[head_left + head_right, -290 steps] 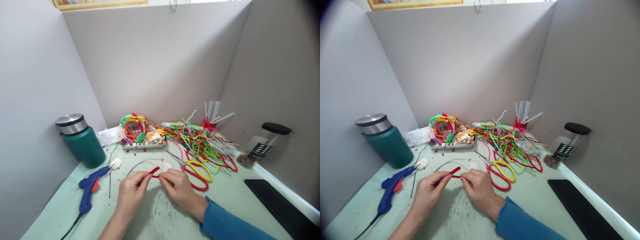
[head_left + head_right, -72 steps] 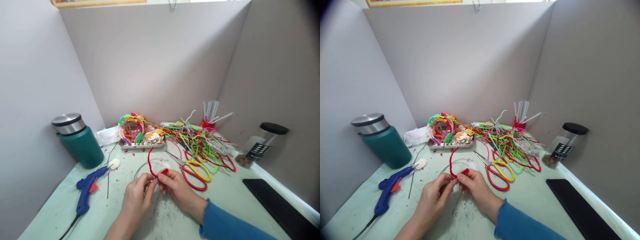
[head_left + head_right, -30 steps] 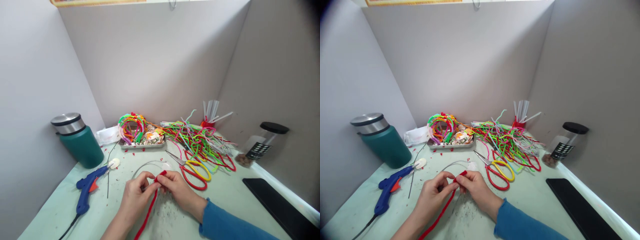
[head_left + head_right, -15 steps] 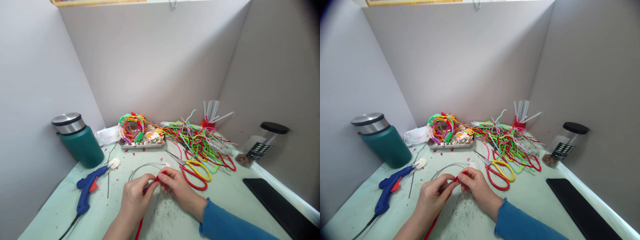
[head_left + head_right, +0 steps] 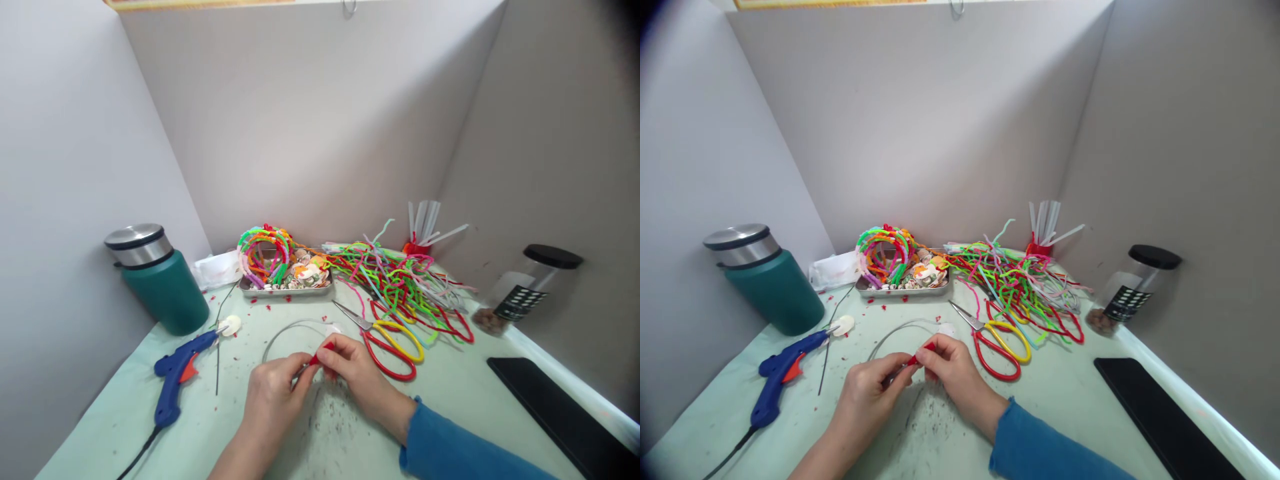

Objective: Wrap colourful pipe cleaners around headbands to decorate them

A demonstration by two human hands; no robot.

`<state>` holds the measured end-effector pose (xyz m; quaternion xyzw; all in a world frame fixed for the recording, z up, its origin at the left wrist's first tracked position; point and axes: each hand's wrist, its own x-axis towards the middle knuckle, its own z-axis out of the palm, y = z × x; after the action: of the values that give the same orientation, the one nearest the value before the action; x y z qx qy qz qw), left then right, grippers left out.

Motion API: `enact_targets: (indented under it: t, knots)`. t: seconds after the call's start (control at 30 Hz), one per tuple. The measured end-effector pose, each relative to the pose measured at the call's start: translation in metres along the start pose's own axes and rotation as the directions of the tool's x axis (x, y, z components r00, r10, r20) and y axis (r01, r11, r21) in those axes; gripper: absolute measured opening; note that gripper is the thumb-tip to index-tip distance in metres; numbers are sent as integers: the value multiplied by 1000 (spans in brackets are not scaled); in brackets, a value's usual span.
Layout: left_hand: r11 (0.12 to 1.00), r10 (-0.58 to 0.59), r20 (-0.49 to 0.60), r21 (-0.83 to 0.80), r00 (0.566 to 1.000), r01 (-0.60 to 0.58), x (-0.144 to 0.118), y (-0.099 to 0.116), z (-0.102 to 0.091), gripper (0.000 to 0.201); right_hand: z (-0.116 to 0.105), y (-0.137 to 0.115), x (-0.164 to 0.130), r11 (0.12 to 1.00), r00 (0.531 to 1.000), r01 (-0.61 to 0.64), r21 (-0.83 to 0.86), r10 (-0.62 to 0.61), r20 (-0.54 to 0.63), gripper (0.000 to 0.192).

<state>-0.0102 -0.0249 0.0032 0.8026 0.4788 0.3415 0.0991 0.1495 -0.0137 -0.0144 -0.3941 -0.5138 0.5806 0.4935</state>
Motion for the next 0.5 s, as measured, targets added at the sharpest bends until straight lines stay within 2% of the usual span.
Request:
enact_targets:
  t: [0.27, 0.5]
  knots:
    - [999, 34, -98, 4, 995, -33, -1, 1, 1, 17, 0, -3, 0, 999, 999, 40, -15, -40, -11, 23]
    - [999, -28, -74, -19, 997, 27, -1, -6, 4, 26, 1, -3, 0, 1000, 1000, 8, 9, -8, 22, 22]
